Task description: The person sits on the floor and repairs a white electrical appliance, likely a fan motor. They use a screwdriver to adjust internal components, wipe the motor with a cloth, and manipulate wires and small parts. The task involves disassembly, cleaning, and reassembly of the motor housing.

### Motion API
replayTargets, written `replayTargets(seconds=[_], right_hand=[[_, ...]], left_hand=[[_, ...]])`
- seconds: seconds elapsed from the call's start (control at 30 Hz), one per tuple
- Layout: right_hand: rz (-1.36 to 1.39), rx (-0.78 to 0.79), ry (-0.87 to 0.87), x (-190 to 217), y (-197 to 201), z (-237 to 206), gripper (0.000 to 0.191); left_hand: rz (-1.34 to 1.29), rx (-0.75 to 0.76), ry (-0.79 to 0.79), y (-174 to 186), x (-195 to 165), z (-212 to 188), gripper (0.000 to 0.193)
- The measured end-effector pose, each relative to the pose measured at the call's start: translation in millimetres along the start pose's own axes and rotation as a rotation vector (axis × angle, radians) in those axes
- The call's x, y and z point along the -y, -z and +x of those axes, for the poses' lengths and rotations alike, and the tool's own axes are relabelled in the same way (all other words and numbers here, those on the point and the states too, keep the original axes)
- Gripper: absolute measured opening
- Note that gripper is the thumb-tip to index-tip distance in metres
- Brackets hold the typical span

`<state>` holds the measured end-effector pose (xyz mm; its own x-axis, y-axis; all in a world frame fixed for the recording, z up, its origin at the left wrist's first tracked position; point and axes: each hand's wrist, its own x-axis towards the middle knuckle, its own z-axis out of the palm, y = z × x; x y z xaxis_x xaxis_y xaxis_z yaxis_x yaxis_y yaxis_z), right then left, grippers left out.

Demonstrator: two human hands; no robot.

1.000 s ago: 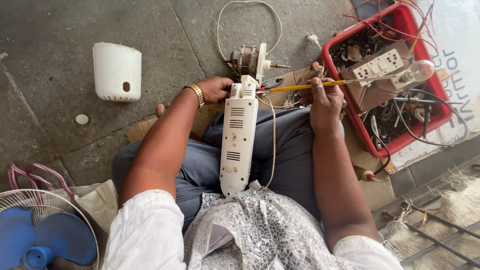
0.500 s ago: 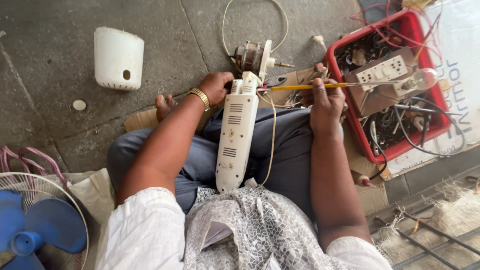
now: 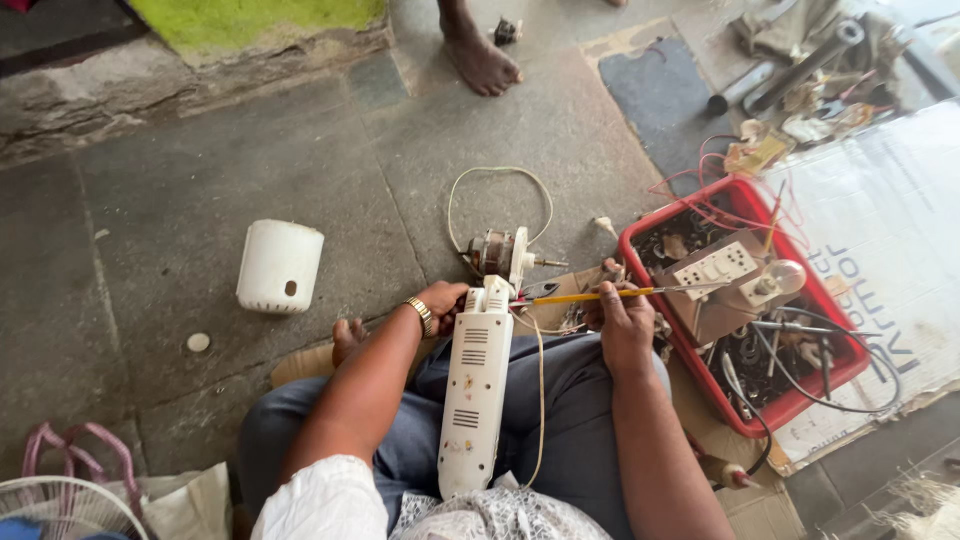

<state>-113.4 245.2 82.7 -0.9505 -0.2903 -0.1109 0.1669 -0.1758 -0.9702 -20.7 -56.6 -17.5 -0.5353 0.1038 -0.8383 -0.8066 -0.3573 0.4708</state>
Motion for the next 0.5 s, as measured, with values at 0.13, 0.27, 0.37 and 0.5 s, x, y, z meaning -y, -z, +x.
replayTargets(seconds=[0.13,0.27,0.37,0.5], right_hand=[[-0.025,-0.016,-0.016,-4,3,2,0.015],[0.056,-0.018,-0.056,-4,2,5,0.015],[0.016,-0.014,-0.018,-5,2,5,0.016],[-0.011,-0.015,-0.004,-7,3,2,0.017]], left_hand=[[0.084,0.08,0.123,1,-2,-3,0.056],[0.066,0.097,0.074,-6,-2,-12,0.06],[-0.016,0.013,0.075,-11,1,-16,0.058],[-0.026,-0.066,0.059,-12,6,-6,0.056]])
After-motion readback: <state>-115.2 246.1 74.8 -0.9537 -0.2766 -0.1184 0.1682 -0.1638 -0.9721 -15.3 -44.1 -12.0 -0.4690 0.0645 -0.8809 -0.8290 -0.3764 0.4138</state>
